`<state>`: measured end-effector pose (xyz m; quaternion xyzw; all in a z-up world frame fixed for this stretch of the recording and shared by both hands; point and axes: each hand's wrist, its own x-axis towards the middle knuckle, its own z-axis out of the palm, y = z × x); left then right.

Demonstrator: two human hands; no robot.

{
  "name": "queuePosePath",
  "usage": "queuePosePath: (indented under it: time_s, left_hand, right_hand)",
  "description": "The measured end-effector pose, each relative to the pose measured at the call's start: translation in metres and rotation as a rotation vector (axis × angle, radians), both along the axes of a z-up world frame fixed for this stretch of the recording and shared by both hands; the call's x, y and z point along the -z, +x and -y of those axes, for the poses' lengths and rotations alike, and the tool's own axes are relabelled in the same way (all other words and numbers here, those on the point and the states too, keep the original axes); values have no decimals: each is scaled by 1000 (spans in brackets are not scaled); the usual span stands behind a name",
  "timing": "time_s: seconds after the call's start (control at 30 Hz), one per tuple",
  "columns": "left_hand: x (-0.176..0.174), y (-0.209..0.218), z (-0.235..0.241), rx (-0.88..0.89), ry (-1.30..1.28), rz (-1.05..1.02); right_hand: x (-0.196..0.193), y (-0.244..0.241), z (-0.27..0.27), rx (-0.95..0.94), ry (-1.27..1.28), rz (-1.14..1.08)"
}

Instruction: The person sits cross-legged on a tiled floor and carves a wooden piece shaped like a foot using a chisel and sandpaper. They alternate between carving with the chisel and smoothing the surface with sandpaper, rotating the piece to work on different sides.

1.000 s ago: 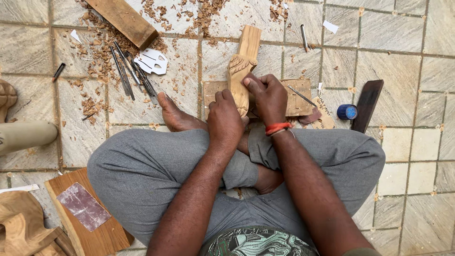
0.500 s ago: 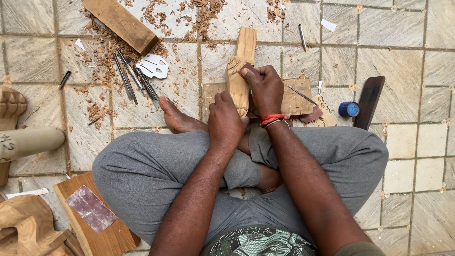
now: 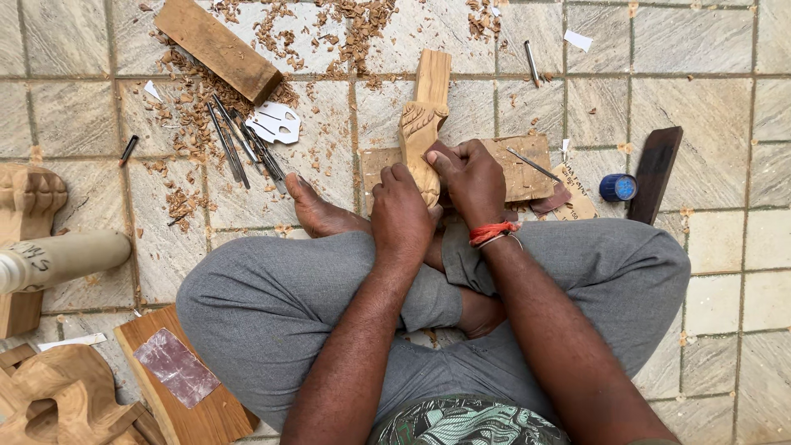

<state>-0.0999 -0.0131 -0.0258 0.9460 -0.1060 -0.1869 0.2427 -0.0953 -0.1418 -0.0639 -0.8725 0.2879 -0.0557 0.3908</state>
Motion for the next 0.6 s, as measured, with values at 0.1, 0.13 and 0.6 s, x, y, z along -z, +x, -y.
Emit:
queuePosePath:
  time_s: [0.1, 0.13, 0.6]
  left_hand:
    - [1, 0, 1, 5, -4, -25]
    - [1, -1, 1, 5, -1, -33]
    - [1, 2, 3, 2, -28, 14]
  right_hand:
    - [2, 0, 2, 83, 24, -53]
    - [2, 0, 3, 95, 38, -7]
    - [-9, -5, 2, 148, -5, 83]
